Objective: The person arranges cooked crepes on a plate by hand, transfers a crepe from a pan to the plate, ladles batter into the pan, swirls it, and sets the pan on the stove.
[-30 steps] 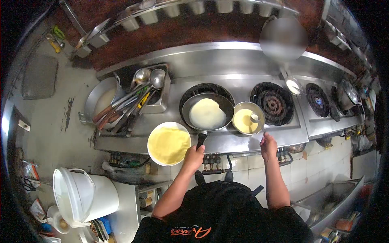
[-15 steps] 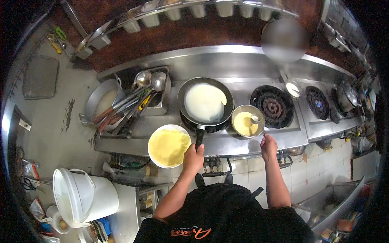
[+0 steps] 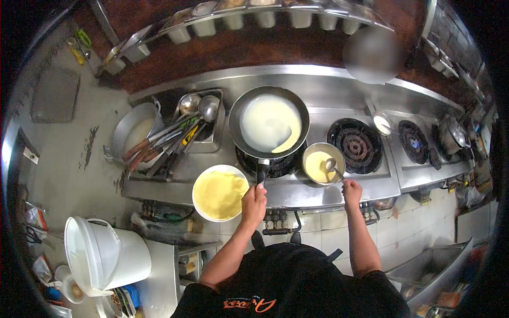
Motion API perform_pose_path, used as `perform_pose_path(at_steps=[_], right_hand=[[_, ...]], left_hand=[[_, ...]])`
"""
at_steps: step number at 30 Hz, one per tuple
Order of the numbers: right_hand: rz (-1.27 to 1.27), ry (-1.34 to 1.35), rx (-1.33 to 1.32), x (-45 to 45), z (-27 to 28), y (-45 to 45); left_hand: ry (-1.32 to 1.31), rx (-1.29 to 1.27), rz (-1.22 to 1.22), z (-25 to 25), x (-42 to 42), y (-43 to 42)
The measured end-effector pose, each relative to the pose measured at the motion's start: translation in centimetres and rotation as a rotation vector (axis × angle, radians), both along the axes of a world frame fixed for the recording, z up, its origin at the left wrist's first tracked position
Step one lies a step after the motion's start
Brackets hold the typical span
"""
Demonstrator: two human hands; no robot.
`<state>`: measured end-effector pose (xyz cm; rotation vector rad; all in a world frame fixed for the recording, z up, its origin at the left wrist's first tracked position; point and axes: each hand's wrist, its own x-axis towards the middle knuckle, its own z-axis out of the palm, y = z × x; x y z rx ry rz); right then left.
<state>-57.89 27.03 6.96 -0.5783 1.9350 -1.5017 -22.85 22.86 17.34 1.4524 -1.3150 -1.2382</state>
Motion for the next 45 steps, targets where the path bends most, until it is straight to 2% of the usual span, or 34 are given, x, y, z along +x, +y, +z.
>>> perform_pose_path(at_steps=[5, 14, 17, 20, 23, 26, 29, 36, 38, 41, 45], right_hand=[[0.094, 0.422, 0.058, -1.5, -2.4, 0.2], [0.14, 0.507, 0.129, -2.0, -4.0, 0.5], [0.136, 0.558, 0.002, -1.9, -4.7, 0.3], [0.146, 0.537, -0.022, -1.8, -4.9, 0.3], [0.14, 0.65, -0.006, -1.1, -3.6, 0.4], [0.111, 0.561, 0.055, -0.3, -1.8, 0.3], [0.141, 0.601, 0.121, -0.1, -0.8, 0.3], [0.071, 0.496, 0.092, -0.3, -2.2, -0.2], [0.089, 0.45, 0.093, 0.7, 0.1, 0.1], [0.106, 0.509, 0.037, 0.2, -1.5, -0.2], [0.147, 0.585, 0.051, 0.2, -0.8, -0.4]], left_hand=[[0.2, 0.178, -0.035, 0.7, 0.2, 0.3], [0.273, 0.35, -0.049, 1.5, 0.9, 0.5], [0.298, 0.428, -0.05, 1.7, 1.0, 0.7], [0.253, 0.465, -0.063, 2.4, 1.2, 0.7], [0.205, 0.545, -0.077, 3.8, 1.7, 0.5], [0.16, 0.561, -0.125, 3.3, 2.6, 0.0], [0.078, 0.571, -0.147, 4.6, 3.2, -0.2], [-0.096, 0.598, -0.239, 6.1, 5.5, -0.9], [-0.154, 0.606, -0.239, 6.8, 5.8, -0.8], [-0.209, 0.593, -0.25, 7.2, 6.5, -0.7], [-0.526, 0.359, -0.257, 5.3, 7.5, -0.3]])
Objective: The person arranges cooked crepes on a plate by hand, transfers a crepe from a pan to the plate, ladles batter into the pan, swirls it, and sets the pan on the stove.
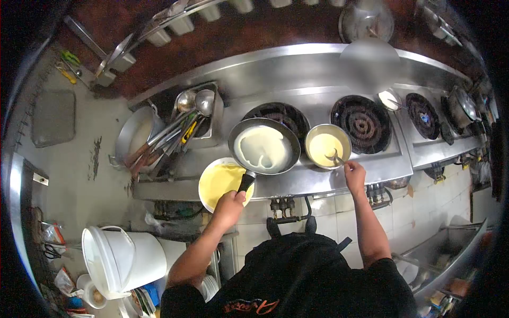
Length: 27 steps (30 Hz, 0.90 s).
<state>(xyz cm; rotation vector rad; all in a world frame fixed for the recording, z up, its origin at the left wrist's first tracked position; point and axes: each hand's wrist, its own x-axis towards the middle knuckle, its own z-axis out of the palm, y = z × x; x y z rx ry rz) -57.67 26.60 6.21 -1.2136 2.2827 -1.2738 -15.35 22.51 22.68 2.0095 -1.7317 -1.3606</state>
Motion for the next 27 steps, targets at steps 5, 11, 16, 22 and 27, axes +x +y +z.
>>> perform_pose_path(at_steps=[5, 11, 16, 22, 27], right_hand=[[0.038, 0.029, 0.024, 0.0, 0.6, 0.0], [0.015, 0.033, 0.014, -0.3, 1.3, -0.2], [-0.07, -0.073, 0.017, -1.2, 1.5, -0.4], [-0.183, -0.411, -0.11, -5.0, -4.8, 0.9], [-0.159, -0.591, 0.034, -4.6, -5.8, 4.4]], left_hand=[[-0.157, -0.29, -0.067, 1.3, -1.1, 1.4], [-0.067, -0.51, 0.008, 0.2, -1.9, 2.3], [0.132, -0.645, 0.079, -2.0, -2.6, 1.9], [0.464, -0.586, 0.192, -3.0, -4.9, 1.5], [0.66, -0.513, 0.209, -4.0, -6.5, 1.2]])
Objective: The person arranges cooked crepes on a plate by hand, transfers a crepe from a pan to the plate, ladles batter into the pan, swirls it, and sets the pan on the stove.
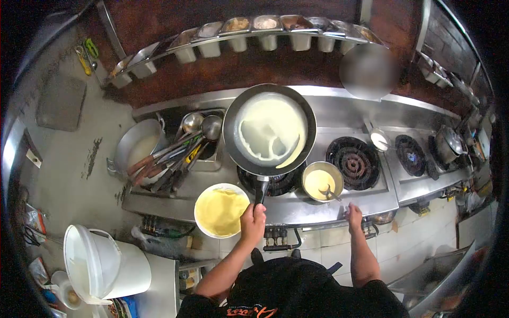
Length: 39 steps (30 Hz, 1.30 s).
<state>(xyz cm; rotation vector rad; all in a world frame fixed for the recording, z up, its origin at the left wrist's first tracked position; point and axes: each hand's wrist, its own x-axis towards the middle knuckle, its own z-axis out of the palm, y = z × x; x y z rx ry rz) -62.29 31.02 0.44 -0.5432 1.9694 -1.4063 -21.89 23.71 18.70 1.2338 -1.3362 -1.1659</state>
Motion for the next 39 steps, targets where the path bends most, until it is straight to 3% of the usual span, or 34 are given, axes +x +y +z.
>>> perform_pose_path(at_steps=[5, 12, 15, 19, 20, 28, 31, 32, 34, 39], right_hand=[[0.039, -0.058, -0.115, 0.4, -2.0, 2.3], [0.074, 0.229, -0.026, -1.9, -6.1, 1.6], [0.039, 0.061, -0.051, -0.4, -3.2, 1.7], [0.063, 0.164, 0.022, -1.2, -4.5, 1.5], [0.048, 0.061, -0.038, -0.9, -4.0, 1.6], [0.074, 0.165, -0.031, -1.6, -6.1, 1.5], [0.09, 0.197, -0.144, -0.9, -5.3, 1.7], [0.064, 0.075, -0.118, -0.9, -5.1, 1.4], [0.066, 0.115, -0.068, -0.7, -4.7, 1.4], [0.077, 0.171, -0.014, -0.9, -4.7, 1.4]], left_hand=[[0.17, 0.246, -0.092, 2.7, -0.8, 0.2], [0.297, 0.521, -0.206, 3.2, -0.4, 0.9], [0.31, 0.656, -0.251, 3.3, 0.1, 1.2], [0.315, 0.803, -0.332, 4.0, 1.6, 1.6], [0.232, 0.858, -0.317, 5.6, 1.8, 1.7], [0.071, 1.058, -0.408, 9.4, 6.2, -0.1], [-0.049, 1.093, -0.445, 12.0, 8.1, -1.2], [-0.181, 1.054, -0.473, 12.9, 8.7, -1.7], [-0.486, 0.975, -0.532, 16.2, 8.4, -2.5], [-0.795, 0.79, -0.539, 16.7, 11.6, -3.9]])
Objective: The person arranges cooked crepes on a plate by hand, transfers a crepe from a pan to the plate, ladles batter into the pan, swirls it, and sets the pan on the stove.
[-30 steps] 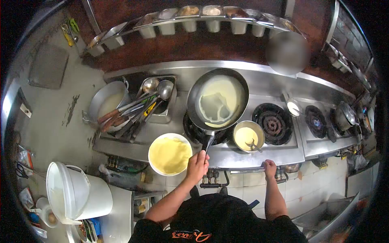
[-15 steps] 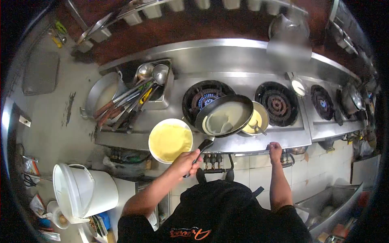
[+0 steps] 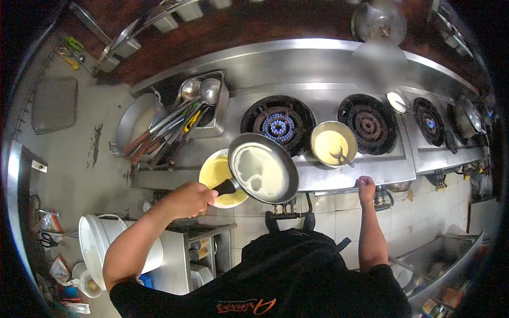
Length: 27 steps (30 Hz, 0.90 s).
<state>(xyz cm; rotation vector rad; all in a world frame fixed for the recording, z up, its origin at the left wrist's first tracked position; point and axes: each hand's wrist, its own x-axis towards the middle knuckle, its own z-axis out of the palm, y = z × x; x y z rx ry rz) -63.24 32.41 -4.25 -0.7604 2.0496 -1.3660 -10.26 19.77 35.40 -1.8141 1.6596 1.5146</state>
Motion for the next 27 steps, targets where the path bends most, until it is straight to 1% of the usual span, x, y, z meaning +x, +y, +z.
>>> perform_pose_path(at_steps=[3, 4, 5, 6, 8, 9, 10, 12, 14, 15, 16, 18, 19, 20, 22, 23, 25, 27], right_hand=[[0.011, -0.003, 0.0, 0.1, 0.2, -0.1], [-0.002, 0.021, -0.015, -0.1, -0.4, -0.2], [-0.013, 0.045, -0.032, -0.8, -2.3, -0.1], [-0.021, 0.069, -0.051, -1.1, -3.4, -0.1], [-0.027, -0.041, -0.1, -0.1, -1.2, 0.1], [-0.028, -0.094, -0.13, 0.4, 0.2, 0.1], [-0.03, -0.038, -0.103, 0.2, -0.1, -0.1], [0.001, 0.101, 0.024, -0.4, -0.6, -0.3], [-0.016, -0.018, -0.044, -0.3, -0.6, -0.6], [-0.026, -0.08, -0.067, -0.1, -0.6, -0.4], [-0.015, -0.04, -0.064, 0.0, -0.1, -0.3], [0.005, 0.037, -0.044, 0.4, 1.3, 0.0], [0.024, 0.029, -0.05, 0.5, 1.6, 0.0], [0.018, -0.033, -0.068, 0.4, 1.4, 0.2], [0.004, -0.158, -0.112, -0.1, -0.3, -0.1], [0.0, -0.038, -0.044, 0.5, 1.4, 0.1], [0.005, -0.036, -0.061, 0.0, 0.2, -0.1], [0.002, -0.023, -0.033, 0.3, 0.7, 0.2]], left_hand=[[-0.184, -0.306, -0.153, 0.5, 0.4, 0.4], [-0.225, -0.426, -0.208, 0.4, 0.6, 0.7], [-0.265, -0.548, -0.261, 0.1, 0.8, 1.1], [-0.278, -0.62, -0.221, -0.5, 1.0, 1.6], [-0.299, -0.775, -0.131, -2.6, 1.0, 2.6], [-0.252, -0.768, -0.01, -3.8, 0.8, 2.9], [-0.189, -0.846, 0.062, -5.5, 0.6, 3.2], [-0.085, -0.993, 0.101, -11.1, 1.0, 2.8], [-0.012, -0.934, 0.247, -13.9, -1.6, 2.3], [0.07, -0.941, 0.314, -17.2, -2.7, 1.2], [0.153, -0.94, 0.381, -20.0, -4.1, 0.7], [0.266, -0.991, 0.396, -20.4, -8.5, -0.3], [0.277, -1.001, 0.425, -21.9, -10.2, -1.2], [0.29, -1.013, 0.454, -23.8, -11.5, -1.8], [0.188, -0.92, 0.457, -25.7, -13.4, -1.6], [0.139, -0.878, 0.456, -26.6, -14.1, -1.8], [0.166, -0.86, 0.449, -28.8, -14.9, -1.6], [0.149, -0.88, 0.405, -30.9, -15.1, -1.0]])
